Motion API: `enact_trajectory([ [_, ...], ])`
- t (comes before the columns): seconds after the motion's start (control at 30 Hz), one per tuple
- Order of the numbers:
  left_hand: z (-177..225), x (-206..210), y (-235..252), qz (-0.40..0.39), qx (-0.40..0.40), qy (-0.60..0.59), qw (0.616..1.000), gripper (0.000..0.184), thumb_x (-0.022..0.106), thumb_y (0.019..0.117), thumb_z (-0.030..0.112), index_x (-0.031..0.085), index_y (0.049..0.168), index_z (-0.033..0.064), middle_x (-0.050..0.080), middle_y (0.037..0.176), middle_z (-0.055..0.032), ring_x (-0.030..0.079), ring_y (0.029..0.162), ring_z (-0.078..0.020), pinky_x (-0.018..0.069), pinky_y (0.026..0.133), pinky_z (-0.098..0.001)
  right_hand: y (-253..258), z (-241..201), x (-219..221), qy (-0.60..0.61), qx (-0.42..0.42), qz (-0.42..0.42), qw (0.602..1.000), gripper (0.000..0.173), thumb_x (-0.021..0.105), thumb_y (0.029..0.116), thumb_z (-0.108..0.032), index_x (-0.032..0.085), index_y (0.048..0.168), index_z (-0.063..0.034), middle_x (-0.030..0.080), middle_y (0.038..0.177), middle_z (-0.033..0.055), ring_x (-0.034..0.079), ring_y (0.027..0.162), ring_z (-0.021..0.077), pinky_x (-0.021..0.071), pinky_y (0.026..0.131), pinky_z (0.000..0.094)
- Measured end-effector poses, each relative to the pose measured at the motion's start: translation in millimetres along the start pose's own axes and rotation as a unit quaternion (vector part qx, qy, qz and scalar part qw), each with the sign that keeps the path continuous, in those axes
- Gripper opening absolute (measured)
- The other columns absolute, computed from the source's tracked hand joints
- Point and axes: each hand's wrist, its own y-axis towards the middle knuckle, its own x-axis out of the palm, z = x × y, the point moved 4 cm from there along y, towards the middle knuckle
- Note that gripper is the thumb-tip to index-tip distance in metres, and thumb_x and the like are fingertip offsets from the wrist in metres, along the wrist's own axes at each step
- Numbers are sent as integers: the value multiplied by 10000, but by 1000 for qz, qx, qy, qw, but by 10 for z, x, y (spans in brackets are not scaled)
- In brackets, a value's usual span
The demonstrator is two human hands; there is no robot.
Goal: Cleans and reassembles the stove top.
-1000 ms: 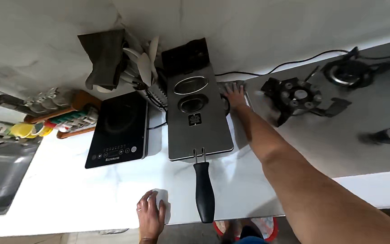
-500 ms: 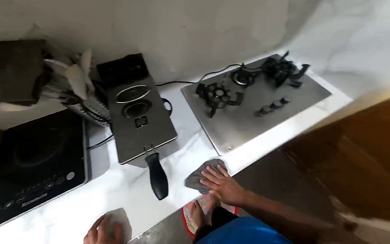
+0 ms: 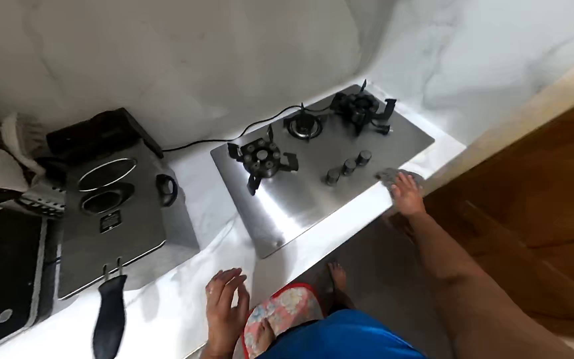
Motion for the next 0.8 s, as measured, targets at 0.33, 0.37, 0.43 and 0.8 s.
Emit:
enact_trajectory([
  [0.33,1124,3079,2912,-219,-145,-170,950,264,561,1031,121,706,1181,-41,710,1167,-186,683,1109,-251,538,1011,-403,1095,804,-417,-18,133,145,980,541,452,1037,-298,511,1436,62,449,1543,286,370,1484,439,194,1205,687],
  [0.37,1097,3496,3149,-209,-243,-264,910,300,550,1054,139,652,1251,-62,678,1222,-211,669,1115,-251,539,997,-400,1089,824,-409,-11,130,147,981,546,452,1032,-307,516,1435,57,449,1547,278,370,1486,435,195,1202,693],
  [0.43,1073,4187,3561,-148,-419,-426,788,434,540,1065,158,481,1450,-34,546,1432,-236,591,1253,-306,503,1042,-449,1095,850,-403,0,129,144,981,554,454,1025,-318,524,1429,53,444,1552,274,362,1490,435,190,1200,698],
  [0.8,1156,4620,4410,94,-598,-566,560,418,551,1047,300,493,1396,79,574,1153,-107,595,936,-207,540,802,-388,1122,981,-299,-40,131,151,979,610,402,1033,-350,466,1460,82,427,1556,286,370,1487,429,200,1219,653],
])
